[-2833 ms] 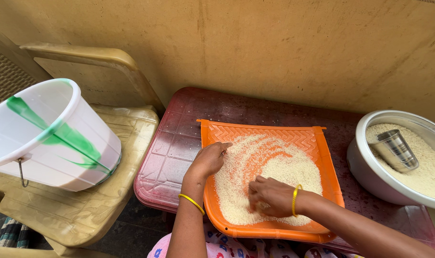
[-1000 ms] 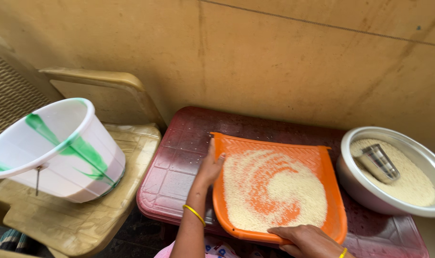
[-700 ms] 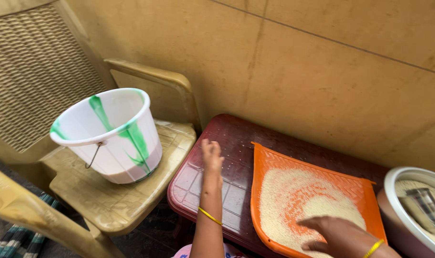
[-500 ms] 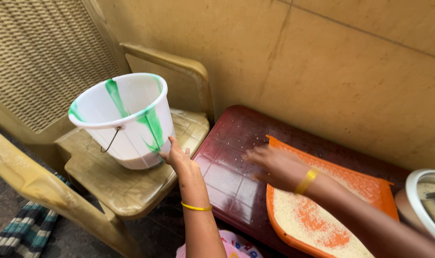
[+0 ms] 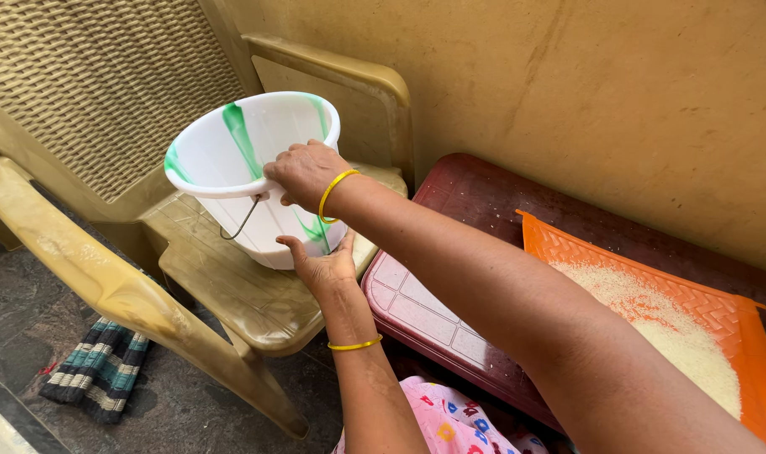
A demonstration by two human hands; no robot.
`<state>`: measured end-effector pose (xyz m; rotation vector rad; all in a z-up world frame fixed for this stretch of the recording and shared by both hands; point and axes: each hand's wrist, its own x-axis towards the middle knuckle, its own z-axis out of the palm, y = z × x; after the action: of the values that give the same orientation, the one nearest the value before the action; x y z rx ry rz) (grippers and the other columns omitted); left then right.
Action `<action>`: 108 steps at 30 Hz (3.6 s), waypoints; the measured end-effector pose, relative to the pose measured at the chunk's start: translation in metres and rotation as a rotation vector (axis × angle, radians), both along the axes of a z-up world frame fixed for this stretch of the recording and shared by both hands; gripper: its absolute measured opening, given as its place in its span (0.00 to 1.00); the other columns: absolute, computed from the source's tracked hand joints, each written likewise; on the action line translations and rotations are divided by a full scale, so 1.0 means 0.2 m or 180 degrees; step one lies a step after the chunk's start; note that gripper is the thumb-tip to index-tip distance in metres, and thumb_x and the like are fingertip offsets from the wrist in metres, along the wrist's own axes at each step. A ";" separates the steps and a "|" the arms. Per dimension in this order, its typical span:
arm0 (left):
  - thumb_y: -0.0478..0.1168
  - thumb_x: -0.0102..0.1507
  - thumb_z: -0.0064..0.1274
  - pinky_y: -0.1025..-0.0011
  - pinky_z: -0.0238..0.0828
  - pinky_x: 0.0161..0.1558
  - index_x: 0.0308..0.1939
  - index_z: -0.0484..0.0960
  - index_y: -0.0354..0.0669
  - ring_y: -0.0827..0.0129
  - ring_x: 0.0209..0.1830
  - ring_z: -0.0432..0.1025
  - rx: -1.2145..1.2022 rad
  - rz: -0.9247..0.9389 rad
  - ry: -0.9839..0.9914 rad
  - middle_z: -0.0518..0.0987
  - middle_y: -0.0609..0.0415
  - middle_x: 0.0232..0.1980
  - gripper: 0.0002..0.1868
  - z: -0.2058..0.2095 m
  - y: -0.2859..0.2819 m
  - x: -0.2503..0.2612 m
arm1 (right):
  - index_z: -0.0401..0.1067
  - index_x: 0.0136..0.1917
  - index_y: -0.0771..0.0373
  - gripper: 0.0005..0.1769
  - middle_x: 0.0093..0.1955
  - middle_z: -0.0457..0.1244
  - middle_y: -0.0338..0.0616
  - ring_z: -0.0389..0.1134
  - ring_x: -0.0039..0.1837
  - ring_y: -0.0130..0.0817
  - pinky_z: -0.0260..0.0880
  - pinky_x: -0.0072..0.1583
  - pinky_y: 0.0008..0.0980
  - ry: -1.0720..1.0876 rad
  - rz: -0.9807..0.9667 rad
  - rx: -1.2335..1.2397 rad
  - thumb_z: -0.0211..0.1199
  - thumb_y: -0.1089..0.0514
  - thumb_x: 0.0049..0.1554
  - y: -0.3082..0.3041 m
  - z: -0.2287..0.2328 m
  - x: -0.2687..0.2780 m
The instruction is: The person spreads rice in a winnowing basket by hand, picks out impurities, and pours the cleaned rice into a bucket.
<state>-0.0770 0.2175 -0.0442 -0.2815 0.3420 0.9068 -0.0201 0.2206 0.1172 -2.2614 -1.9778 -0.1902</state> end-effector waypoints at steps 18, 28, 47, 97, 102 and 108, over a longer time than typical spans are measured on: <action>0.64 0.55 0.63 0.34 0.34 0.76 0.80 0.46 0.40 0.47 0.83 0.45 0.1506 -0.0585 -0.1093 0.52 0.45 0.83 0.62 0.22 -0.62 0.21 | 0.78 0.46 0.53 0.08 0.41 0.71 0.40 0.73 0.46 0.45 0.70 0.46 0.46 -0.0322 -0.0174 0.0038 0.69 0.55 0.52 -0.93 0.40 0.13; 0.70 0.45 0.64 0.31 0.22 0.73 0.80 0.42 0.47 0.45 0.83 0.38 0.1214 -0.1038 -0.0653 0.48 0.46 0.82 0.70 0.19 -1.02 0.26 | 0.78 0.43 0.53 0.09 0.41 0.71 0.41 0.72 0.47 0.46 0.70 0.47 0.47 -0.0250 -0.0682 -0.0392 0.72 0.52 0.48 -1.27 0.29 0.25; 0.71 0.63 0.27 0.44 0.46 0.76 0.80 0.28 0.47 0.37 0.79 0.56 0.0867 -0.1781 0.1373 0.42 0.31 0.80 0.53 -0.09 -1.08 0.38 | 0.58 0.77 0.54 0.45 0.77 0.49 0.53 0.50 0.77 0.58 0.51 0.72 0.52 -0.0208 -0.3870 0.1234 0.66 0.41 0.50 -2.80 -0.44 -0.24; 0.56 0.61 0.54 0.49 0.60 0.68 0.72 0.65 0.41 0.52 0.70 0.66 0.2036 -0.1365 0.0056 0.71 0.48 0.72 0.40 0.73 -1.38 -0.09 | 0.41 0.83 0.56 0.54 0.73 0.57 0.53 0.63 0.70 0.44 0.65 0.68 0.42 0.4336 -0.1989 0.5296 0.49 0.77 0.45 -2.38 -0.23 -0.18; 0.57 0.62 0.54 0.52 0.59 0.70 0.71 0.66 0.42 0.53 0.71 0.65 0.2212 -0.0688 -0.0160 0.71 0.50 0.71 0.39 0.96 -0.93 0.12 | 0.43 0.80 0.61 0.45 0.71 0.57 0.54 0.61 0.71 0.43 0.61 0.71 0.41 0.4489 -0.0919 0.4913 0.55 0.72 0.54 -1.95 0.05 0.01; 0.50 0.63 0.54 0.49 0.64 0.68 0.69 0.69 0.42 0.52 0.66 0.69 0.2177 -0.0339 -0.0311 0.74 0.50 0.66 0.32 1.04 -0.36 0.41 | 0.43 0.79 0.56 0.41 0.72 0.56 0.50 0.62 0.71 0.42 0.65 0.69 0.44 0.4881 -0.0628 0.4362 0.52 0.70 0.57 -1.48 0.19 0.34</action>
<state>0.0050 0.1456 0.1630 0.3196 -0.0547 0.8510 0.0485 -0.0749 0.1557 -0.9204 -0.4108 0.1392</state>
